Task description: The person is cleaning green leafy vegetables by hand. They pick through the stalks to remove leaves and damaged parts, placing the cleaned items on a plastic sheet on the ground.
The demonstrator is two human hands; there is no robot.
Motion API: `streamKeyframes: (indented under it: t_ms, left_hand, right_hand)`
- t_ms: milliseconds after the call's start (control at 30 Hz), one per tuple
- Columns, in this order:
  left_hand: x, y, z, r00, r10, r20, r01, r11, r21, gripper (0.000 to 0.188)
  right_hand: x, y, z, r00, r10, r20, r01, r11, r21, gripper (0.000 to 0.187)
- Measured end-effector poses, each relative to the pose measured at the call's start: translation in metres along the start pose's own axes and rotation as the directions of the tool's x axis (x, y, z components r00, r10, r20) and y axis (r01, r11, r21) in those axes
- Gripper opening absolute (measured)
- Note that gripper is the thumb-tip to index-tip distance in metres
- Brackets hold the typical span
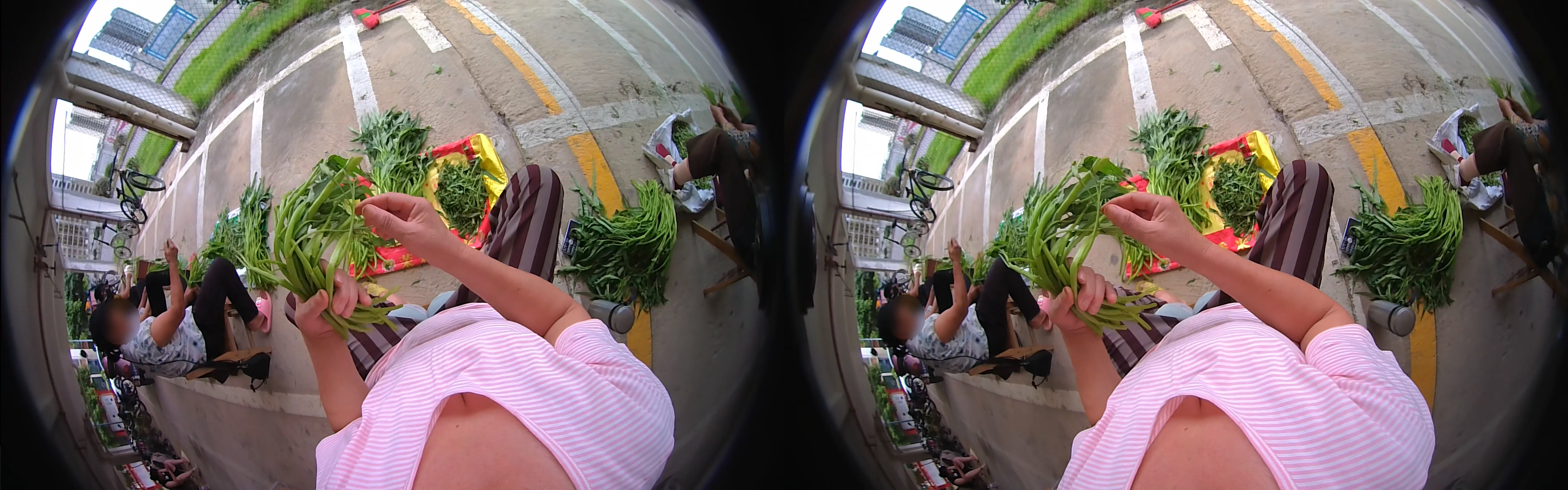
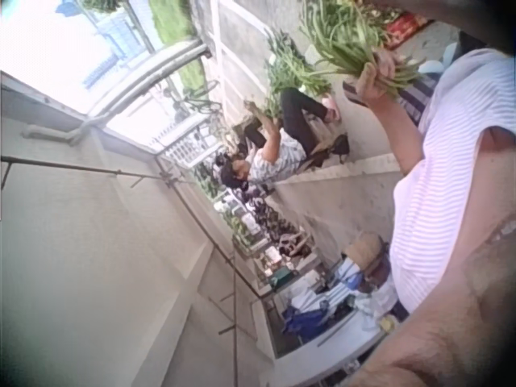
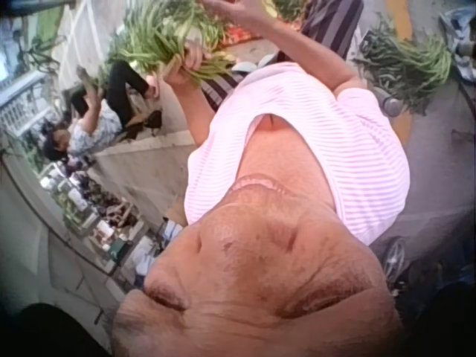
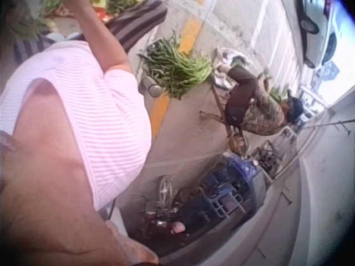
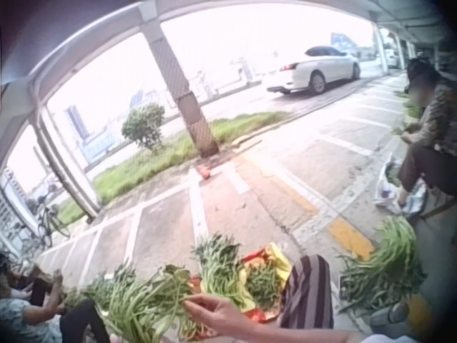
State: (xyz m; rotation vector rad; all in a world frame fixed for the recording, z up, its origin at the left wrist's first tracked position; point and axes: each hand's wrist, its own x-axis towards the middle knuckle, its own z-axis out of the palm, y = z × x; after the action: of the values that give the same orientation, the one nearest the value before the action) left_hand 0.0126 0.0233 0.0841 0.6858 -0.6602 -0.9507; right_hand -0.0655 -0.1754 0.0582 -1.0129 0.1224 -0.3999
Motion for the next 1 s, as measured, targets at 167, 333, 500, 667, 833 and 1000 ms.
streamKeyframes:
  t_ms: [167, 333, 500, 667, 833, 1000]
  left_hand:
    - [-0.011, -0.003, 0.002, 0.974, -0.131, -0.184, 0.163, 0.972, 0.17, 0.043]
    - [-0.012, -0.006, -0.003, 0.904, -0.094, -0.417, 0.232, 0.928, 0.292, 0.03]
    - [-0.017, -0.009, -0.013, 0.855, -0.007, -0.519, 0.154, 0.958, 0.242, 0.023]
    - [-0.021, -0.001, -0.013, 0.831, 0.027, -0.556, 0.124, 0.964, 0.233, 0.022]
    - [-0.026, 0.014, -0.011, 0.86, 0.06, -0.506, 0.08, 0.965, 0.25, 0.023]
    - [-0.027, 0.027, -0.004, 0.893, 0.082, -0.443, 0.023, 0.974, 0.227, 0.022]
  right_hand:
    - [0.0, -0.011, -0.011, 0.994, 0.108, 0.022, -0.109, 0.992, 0.065, 0.029]
    - [-0.011, -0.012, -0.024, 0.996, 0.011, -0.085, -0.003, 0.996, 0.088, 0.023]
    - [-0.01, -0.01, -0.039, 0.988, 0.005, -0.154, 0.011, 0.995, 0.102, 0.024]
    - [-0.006, -0.013, -0.049, 0.986, -0.031, -0.164, 0.03, 0.999, -0.013, 0.025]
    - [-0.003, -0.013, -0.05, 0.981, 0.138, -0.135, -0.117, 0.981, 0.156, 0.028]
    - [-0.005, -0.007, -0.054, 0.972, 0.224, -0.074, -0.202, 0.952, 0.229, 0.031]
